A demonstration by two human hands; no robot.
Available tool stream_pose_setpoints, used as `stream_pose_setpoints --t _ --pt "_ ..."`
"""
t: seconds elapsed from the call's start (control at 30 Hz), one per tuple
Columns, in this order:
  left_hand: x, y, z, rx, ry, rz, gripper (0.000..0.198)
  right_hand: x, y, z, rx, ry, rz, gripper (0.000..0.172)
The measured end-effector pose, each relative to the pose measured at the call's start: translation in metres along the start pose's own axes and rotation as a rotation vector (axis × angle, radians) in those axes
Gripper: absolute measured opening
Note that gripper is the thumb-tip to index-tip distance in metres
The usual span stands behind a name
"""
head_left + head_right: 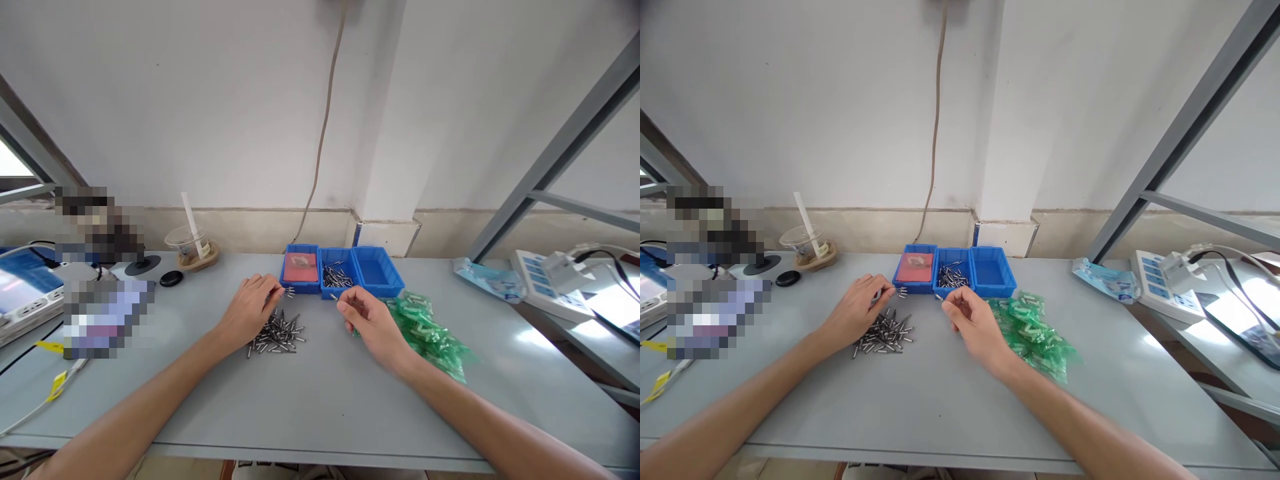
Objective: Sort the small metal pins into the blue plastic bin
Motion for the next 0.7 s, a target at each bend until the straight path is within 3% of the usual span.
stream_pose_setpoints --t 0.23,0.43,0.7 --pt "0.001 0.002 -0.003 0.008 0.021 0.015 0.028 -0.003 -0.002 -0.003 0.119 -0.241 -0.047 0.046" --pt "0.000 0.002 -0.011 0.038 0.021 0.023 0.028 -0.013 -0.011 0.000 0.114 -0.356 -0.123 0.040" --pt "-0.001 0.003 -0.018 0.078 0.029 0.033 0.028 -0.010 -0.015 0.000 0.159 -0.396 -0.122 0.036"
Point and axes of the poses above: each hand's wrist, its own y-axis away from the middle knuckle, its own x-axis out of the palm, z = x × y, the point moved 4 cm from there along -y, towards the middle knuckle, and after that the axes turned 7 degrees about -y, right-handed, at the moved point
